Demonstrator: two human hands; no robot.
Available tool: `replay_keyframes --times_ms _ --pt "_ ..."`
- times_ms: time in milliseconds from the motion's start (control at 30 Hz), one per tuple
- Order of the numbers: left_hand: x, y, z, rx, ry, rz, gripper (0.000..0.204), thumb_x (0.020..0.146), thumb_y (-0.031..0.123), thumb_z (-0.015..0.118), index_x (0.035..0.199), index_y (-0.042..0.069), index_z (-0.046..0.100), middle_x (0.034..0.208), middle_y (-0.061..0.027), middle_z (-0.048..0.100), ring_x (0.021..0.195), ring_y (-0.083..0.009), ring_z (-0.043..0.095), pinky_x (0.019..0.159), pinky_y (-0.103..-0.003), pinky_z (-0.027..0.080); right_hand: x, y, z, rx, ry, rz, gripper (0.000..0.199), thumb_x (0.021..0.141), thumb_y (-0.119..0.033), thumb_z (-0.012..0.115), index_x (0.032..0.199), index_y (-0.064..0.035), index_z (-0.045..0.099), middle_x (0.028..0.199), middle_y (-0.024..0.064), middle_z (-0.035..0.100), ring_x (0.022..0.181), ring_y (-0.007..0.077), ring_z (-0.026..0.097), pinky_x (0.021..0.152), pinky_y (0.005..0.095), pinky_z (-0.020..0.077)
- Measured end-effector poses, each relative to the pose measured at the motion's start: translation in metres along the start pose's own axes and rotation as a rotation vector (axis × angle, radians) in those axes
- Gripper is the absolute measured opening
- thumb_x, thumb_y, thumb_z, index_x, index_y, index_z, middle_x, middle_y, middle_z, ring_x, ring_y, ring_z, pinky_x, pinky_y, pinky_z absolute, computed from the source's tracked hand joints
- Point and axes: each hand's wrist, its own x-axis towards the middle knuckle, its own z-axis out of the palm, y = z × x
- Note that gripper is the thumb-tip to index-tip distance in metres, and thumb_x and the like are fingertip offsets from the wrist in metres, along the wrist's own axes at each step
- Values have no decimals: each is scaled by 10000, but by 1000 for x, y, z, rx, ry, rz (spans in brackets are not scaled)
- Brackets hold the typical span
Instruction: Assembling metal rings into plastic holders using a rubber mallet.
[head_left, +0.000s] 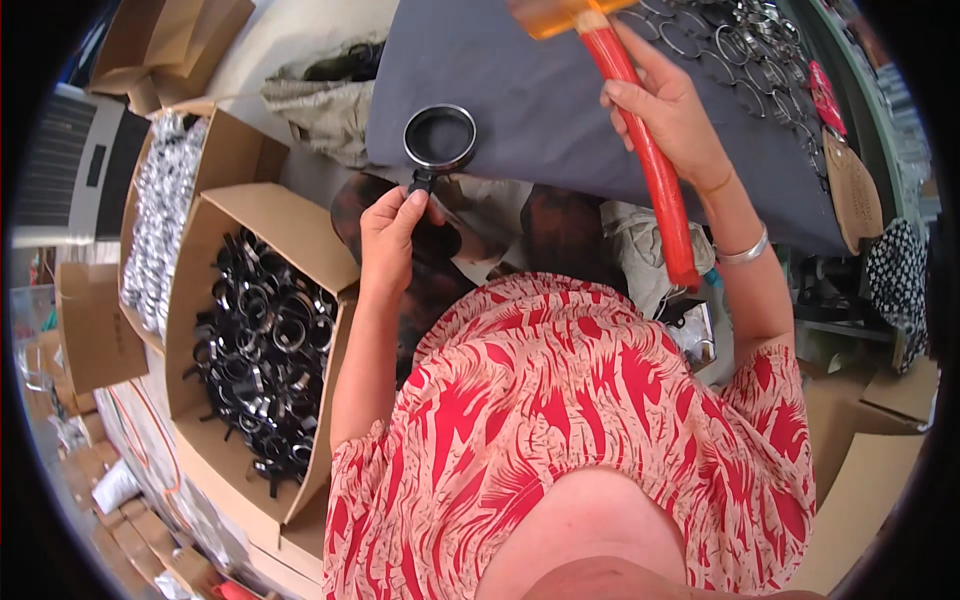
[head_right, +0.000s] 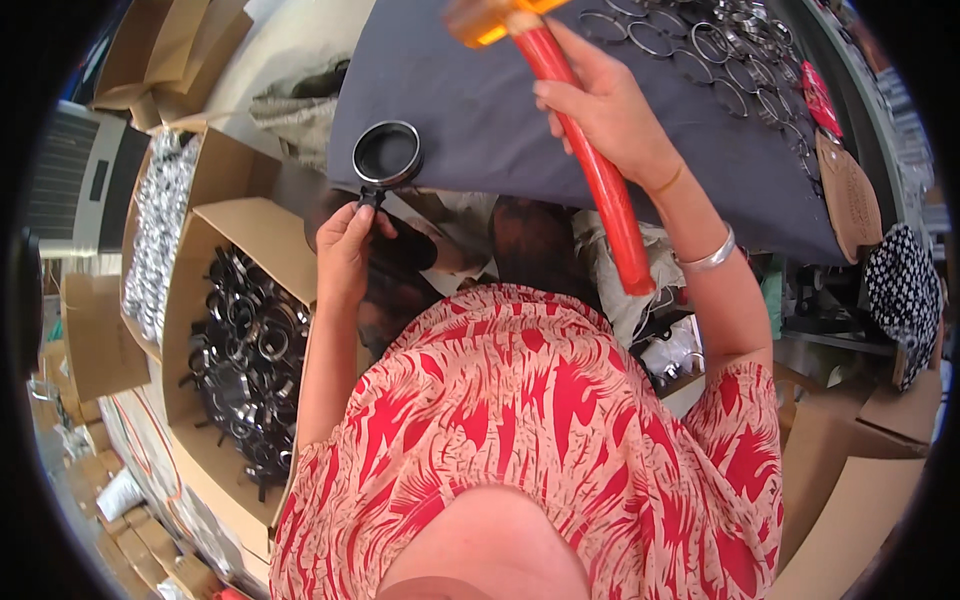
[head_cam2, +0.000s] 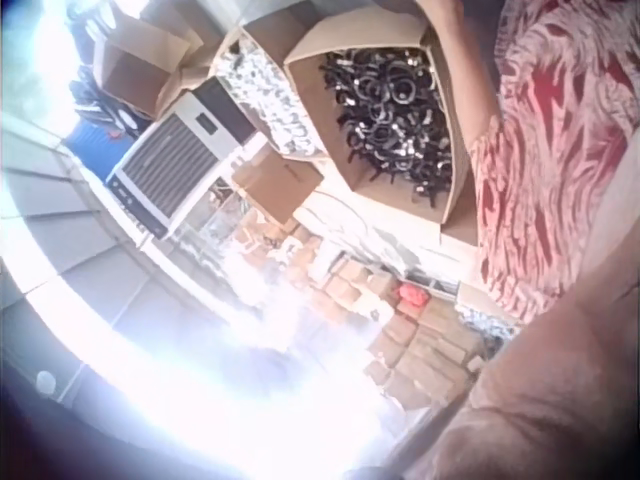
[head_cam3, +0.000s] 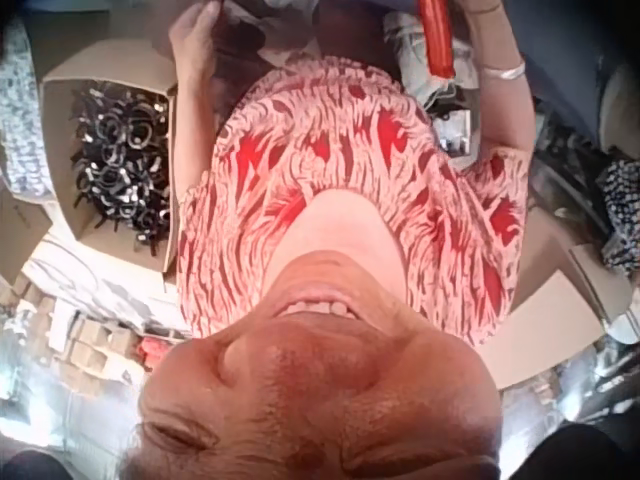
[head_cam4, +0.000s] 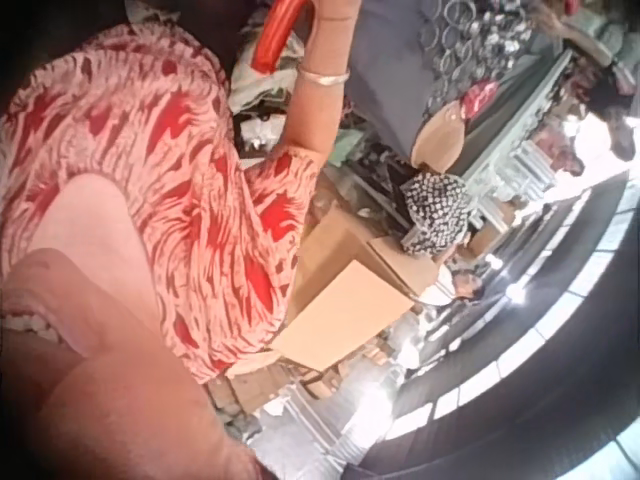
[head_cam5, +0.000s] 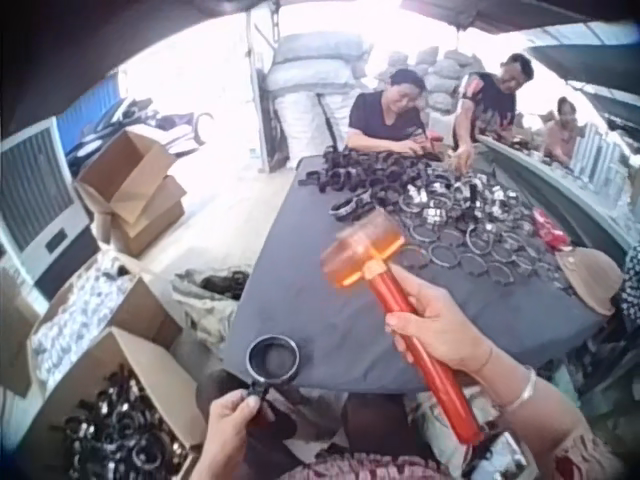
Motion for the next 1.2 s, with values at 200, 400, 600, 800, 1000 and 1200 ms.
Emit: replay_keyframes --times_ms 200,400,600,800,1000,1200 --pt "18 -21 10 -106 -16 53 236 897 211 593 776 7 600 711 -34 600 665 -103 532 656 -242 417 13 -27 37 -405 -344 -145 573 851 -70 558 1392 -134 381 960 15 612 660 54 525 598 213 460" --pt "13 -22 3 -109 19 48 233 881 214 624 783 2 610 687 -20 593 648 -92 521 631 -232 405 38 -55 44 -882 -244 -538 330 860 -126 567 1182 -58 538 854 116 653 671 167 611 634 315 488" --pt "8 -18 22 -21 -46 56 259 886 240 623 780 3 610 688 -12 593 646 -82 520 622 -224 404 32 7 46 -710 -138 -193 599 874 -136 530 1419 -98 286 737 129 569 557 220 560 515 327 464" --pt "13 -23 14 -34 -17 79 251 892 242 615 781 17 604 694 -4 588 652 -72 502 627 -222 391 32 -70 36 -481 -167 -183 537 888 -100 498 1398 -93 331 756 29 574 494 75 523 458 210 455" --pt "14 -21 21 -28 -3 90 267 902 257 598 767 28 576 676 1 563 652 -70 488 631 -220 378 0 -41 31 -827 78 -377 453 925 -202 490 1365 -114 422 610 15 542 500 75 485 488 232 434" --pt "14 -25 24 -67 25 118 287 906 267 588 748 29 559 674 -3 560 649 -77 491 635 -228 386 -25 -16 24 -156 -70 215 589 909 -121 510 1444 -112 264 737 -2 500 507 49 484 464 190 438"
